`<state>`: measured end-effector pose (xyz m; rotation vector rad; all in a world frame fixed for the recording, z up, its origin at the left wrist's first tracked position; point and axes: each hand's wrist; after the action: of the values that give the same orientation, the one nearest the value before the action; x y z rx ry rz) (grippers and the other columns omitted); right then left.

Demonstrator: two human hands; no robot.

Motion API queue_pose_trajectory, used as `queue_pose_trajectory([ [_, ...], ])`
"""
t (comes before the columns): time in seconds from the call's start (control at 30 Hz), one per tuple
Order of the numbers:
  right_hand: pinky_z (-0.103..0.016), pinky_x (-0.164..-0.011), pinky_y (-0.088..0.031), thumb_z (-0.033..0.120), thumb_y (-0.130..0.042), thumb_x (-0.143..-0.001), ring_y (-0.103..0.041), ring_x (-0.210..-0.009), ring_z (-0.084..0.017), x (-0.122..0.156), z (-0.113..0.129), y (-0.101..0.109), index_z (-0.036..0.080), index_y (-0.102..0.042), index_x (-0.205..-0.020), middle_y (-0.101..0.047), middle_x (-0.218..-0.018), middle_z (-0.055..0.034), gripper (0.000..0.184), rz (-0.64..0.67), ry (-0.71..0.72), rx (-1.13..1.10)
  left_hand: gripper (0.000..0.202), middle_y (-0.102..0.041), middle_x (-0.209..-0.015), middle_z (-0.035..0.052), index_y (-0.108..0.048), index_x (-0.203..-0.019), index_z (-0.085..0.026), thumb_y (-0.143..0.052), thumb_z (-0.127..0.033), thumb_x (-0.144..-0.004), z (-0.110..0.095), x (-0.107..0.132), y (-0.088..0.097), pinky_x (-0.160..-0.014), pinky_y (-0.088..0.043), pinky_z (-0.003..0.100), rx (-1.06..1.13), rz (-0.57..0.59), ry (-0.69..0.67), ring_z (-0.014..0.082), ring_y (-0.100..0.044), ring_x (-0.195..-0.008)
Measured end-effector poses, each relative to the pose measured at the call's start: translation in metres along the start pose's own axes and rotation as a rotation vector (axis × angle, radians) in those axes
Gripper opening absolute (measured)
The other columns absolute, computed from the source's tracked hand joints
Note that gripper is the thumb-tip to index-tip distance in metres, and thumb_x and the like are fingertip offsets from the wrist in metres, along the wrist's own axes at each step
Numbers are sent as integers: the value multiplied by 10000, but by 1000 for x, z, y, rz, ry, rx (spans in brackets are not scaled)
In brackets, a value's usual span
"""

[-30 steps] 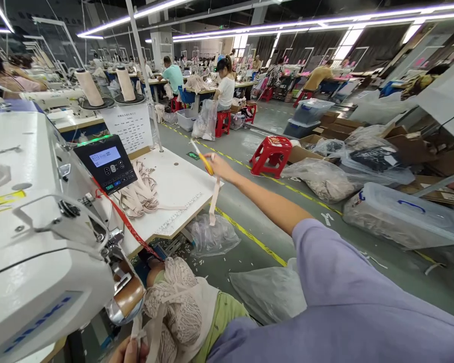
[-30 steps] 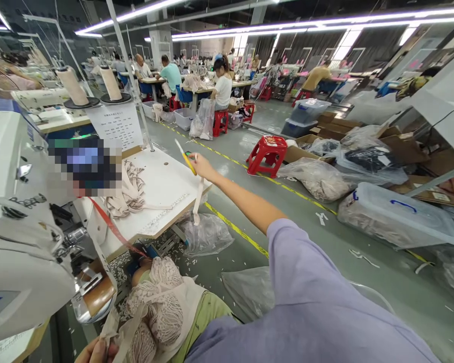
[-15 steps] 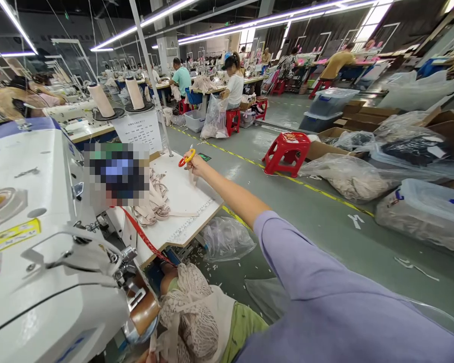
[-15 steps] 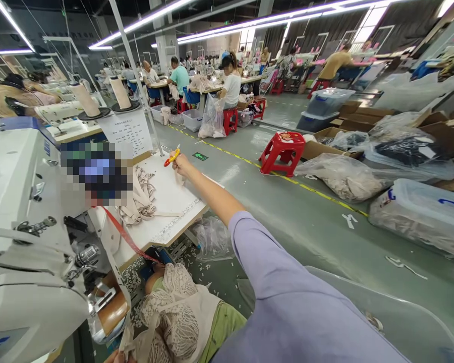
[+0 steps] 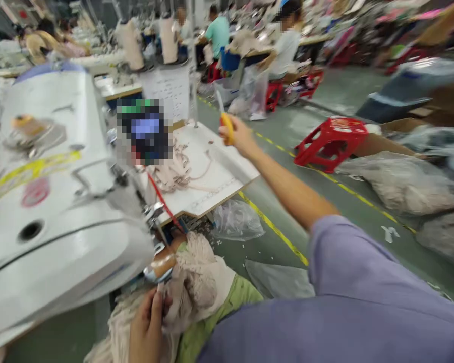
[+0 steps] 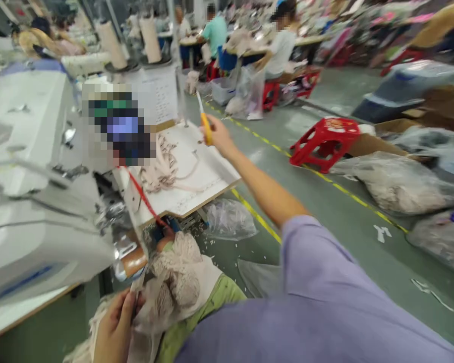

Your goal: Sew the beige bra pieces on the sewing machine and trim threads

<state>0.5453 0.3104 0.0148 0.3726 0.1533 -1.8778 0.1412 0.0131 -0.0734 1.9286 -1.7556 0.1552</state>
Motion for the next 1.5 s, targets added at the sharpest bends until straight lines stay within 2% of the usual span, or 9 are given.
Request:
queue_pose_trajectory([
  [0.13,-376,-680,-540,414,-718,-800,-622,-762,-186,140,15,24,238,-631,-1250,-663,-975,-93,491,454,145,497,401,-664,-771,27,-676,-872,-163,-659,-560,-819,-11,6,7,-684,-479,240,191,44,-28,162,-597,-741],
  [0.23,-410,-737,-572,322,-709,-801,-659,-868,-240,254,27,21,328,-576,-1353,-648,-1089,-130,567,863,229,567,378,-635,-757,15,-653,-854,-157,-653,-534,-835,-17,10,5,-633,-427,215,296,75,13,126,-532,-683],
  [0.3,-372,-712,-565,307,-662,-848,-657,-868,-224,307,31,4,347,-537,-1391,-650,-1076,-111,559,907,279,561,381,-628,-761,15,-642,-858,-157,-646,-537,-837,-18,13,2,-626,-416,216,305,83,22,123,-520,-677],
  [0.37,-351,-713,-551,330,-630,-883,-649,-889,-219,334,30,-18,315,-524,-1403,-651,-1069,-108,531,881,313,563,371,-621,-766,14,-637,-853,-157,-640,-529,-845,-19,16,0,-619,-403,213,305,104,18,119,-506,-677],
  [0.63,-313,-707,-511,374,-544,-961,-611,-864,-195,337,27,-66,266,-538,-1389,-652,-1041,-91,442,871,370,525,338,-666,-883,49,-663,-987,-180,-540,-486,-909,-19,29,1,-727,-443,265,102,139,-30,173,-574,-800],
  [0.8,-271,-669,-507,362,-557,-968,-634,-818,-169,336,23,-63,265,-514,-1416,-664,-1026,-78,460,977,329,472,218,-585,-758,-1,-622,-864,-195,-521,-388,-881,-18,30,1,-647,-403,236,137,125,-37,147,-518,-705],
  [0.97,-282,-710,-541,278,-654,-853,-660,-863,-178,342,22,-49,313,-553,-1364,-660,-1073,-74,522,847,165,321,383,-426,-641,-50,-520,-722,-197,-511,-527,-916,-20,27,5,-526,-286,218,174,150,-35,95,-351,-553],
  [1.13,-344,-750,-557,248,-673,-733,-655,-896,-218,351,25,-50,295,-573,-1333,-643,-1096,-91,610,831,106,341,399,-514,-668,-32,-567,-767,-184,-530,-555,-909,-24,25,8,-528,-311,210,105,149,-43,90,-404,-553],
  [1.5,-279,-756,-528,305,-681,-858,-639,-923,-171,342,23,-70,319,-568,-1379,-654,-1085,-58,533,930,78,291,388,-607,-730,3,-633,-913,-180,-522,-552,-912,-29,22,14,-515,-363,207,-42,152,-77,109,-495,-577],
])
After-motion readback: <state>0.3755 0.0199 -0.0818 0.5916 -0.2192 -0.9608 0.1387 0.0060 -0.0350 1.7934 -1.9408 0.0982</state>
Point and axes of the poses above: each hand's wrist, its own x-axis away from the middle knuckle, its own y-axis out of the back of the hand, z = x × y
